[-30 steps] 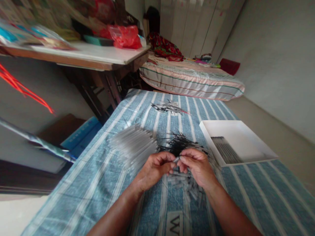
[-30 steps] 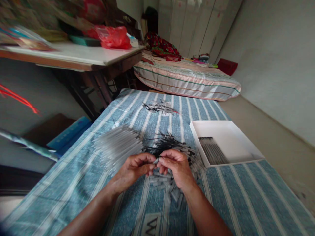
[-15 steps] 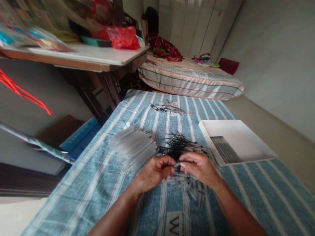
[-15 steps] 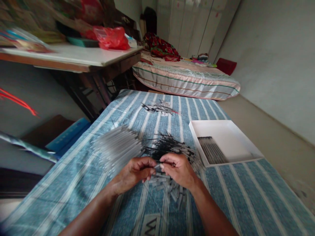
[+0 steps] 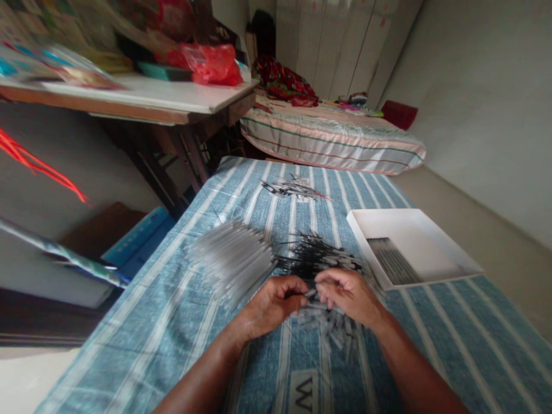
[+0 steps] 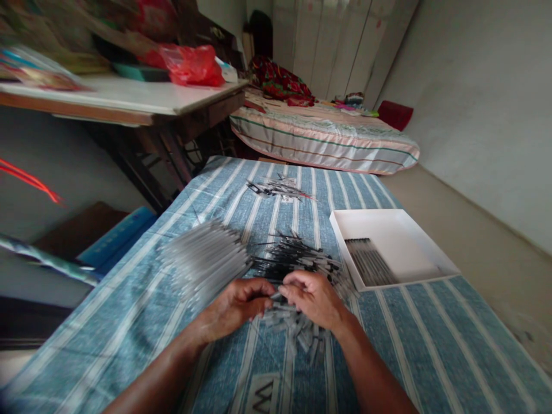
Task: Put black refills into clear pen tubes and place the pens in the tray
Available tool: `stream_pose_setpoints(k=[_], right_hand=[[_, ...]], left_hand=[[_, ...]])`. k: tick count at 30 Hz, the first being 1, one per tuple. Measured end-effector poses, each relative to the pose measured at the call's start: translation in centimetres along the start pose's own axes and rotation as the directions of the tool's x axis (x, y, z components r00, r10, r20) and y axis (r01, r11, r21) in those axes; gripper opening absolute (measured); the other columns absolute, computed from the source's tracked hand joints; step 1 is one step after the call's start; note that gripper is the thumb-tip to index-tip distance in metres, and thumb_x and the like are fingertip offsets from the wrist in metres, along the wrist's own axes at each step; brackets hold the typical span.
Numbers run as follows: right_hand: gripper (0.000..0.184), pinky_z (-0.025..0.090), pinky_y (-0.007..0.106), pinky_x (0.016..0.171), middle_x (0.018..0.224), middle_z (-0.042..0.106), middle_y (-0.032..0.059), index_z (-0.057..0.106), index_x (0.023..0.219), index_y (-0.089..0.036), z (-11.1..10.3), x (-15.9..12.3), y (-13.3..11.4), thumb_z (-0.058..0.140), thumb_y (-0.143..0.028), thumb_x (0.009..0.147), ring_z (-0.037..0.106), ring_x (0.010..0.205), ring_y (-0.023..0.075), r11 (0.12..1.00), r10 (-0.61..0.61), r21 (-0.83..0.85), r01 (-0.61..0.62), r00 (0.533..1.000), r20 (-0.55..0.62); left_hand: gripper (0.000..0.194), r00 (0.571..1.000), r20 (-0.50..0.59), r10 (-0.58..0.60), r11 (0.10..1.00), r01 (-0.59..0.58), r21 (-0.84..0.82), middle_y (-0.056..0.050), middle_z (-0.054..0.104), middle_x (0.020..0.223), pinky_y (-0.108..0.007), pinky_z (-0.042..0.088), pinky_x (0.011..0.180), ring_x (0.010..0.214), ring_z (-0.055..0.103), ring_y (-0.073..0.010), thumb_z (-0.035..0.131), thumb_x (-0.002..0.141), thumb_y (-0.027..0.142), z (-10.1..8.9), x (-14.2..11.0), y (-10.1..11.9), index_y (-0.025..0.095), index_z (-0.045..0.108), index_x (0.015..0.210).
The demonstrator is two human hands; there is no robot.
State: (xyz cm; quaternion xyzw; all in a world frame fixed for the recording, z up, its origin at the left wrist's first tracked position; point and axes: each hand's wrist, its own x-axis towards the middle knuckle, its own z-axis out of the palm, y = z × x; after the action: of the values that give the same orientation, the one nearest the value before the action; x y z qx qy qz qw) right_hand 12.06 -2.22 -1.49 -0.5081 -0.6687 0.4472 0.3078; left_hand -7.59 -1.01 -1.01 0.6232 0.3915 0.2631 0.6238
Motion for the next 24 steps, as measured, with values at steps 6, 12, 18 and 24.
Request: stream_pose_setpoints(k=[6,12,18,24], right_hand=[[0.028,0.040,0.019,0.048,0.054,0.059,-0.0016,0.058,0.065,-0.016,0.24,-0.06,-0.15,0.050,-0.034,0.084,0.052,0.046,0.0083,0.995,-0.058,-0.086,0.057,0.998,-0.002],[0.022,0.039,0.018,0.046,0.054,0.059,-0.0031,0.060,0.072,-0.016,0.37,-0.05,-0.24,0.052,-0.034,0.083,0.052,0.044,0.0080,0.998,-0.017,-0.068,0.016,1.000,-0.014],[0.034,0.037,0.017,0.043,0.048,0.055,-0.0029,0.055,0.059,-0.016,0.43,-0.13,-0.33,0.048,-0.037,0.085,0.049,0.040,0.0072,0.994,0.027,-0.102,-0.029,0.999,-0.020],[0.035,0.037,0.017,0.042,0.046,0.054,-0.0028,0.054,0.057,-0.016,0.72,-0.15,-0.17,0.047,-0.037,0.085,0.048,0.040,0.0075,0.993,0.044,-0.107,-0.046,0.999,-0.016]], left_hand=[[0.012,1.000,0.002,-0.003,1.000,0.003,0.002,0.004,0.051,0.060,-0.019,0.031,0.049,0.054,0.039,-0.0087,0.059,0.073,0.026,-0.05,-0.05,0.23,0.015,0.065,0.075],[0.011,1.000,0.003,-0.007,1.000,0.007,0.009,0.003,0.051,0.060,-0.020,0.033,0.051,0.055,0.042,-0.0093,0.058,0.074,0.024,0.08,0.00,0.02,0.014,0.064,0.077],[0.013,0.999,0.033,-0.015,1.000,0.014,0.013,0.003,0.051,0.062,-0.021,0.033,0.053,0.056,0.041,-0.0093,0.057,0.074,0.024,0.07,0.06,-0.08,0.013,0.063,0.079],[0.013,0.999,0.050,-0.019,1.000,0.019,0.014,0.003,0.049,0.061,-0.021,0.032,0.053,0.056,0.040,-0.0091,0.056,0.074,0.025,0.10,0.05,0.00,0.013,0.061,0.076]])
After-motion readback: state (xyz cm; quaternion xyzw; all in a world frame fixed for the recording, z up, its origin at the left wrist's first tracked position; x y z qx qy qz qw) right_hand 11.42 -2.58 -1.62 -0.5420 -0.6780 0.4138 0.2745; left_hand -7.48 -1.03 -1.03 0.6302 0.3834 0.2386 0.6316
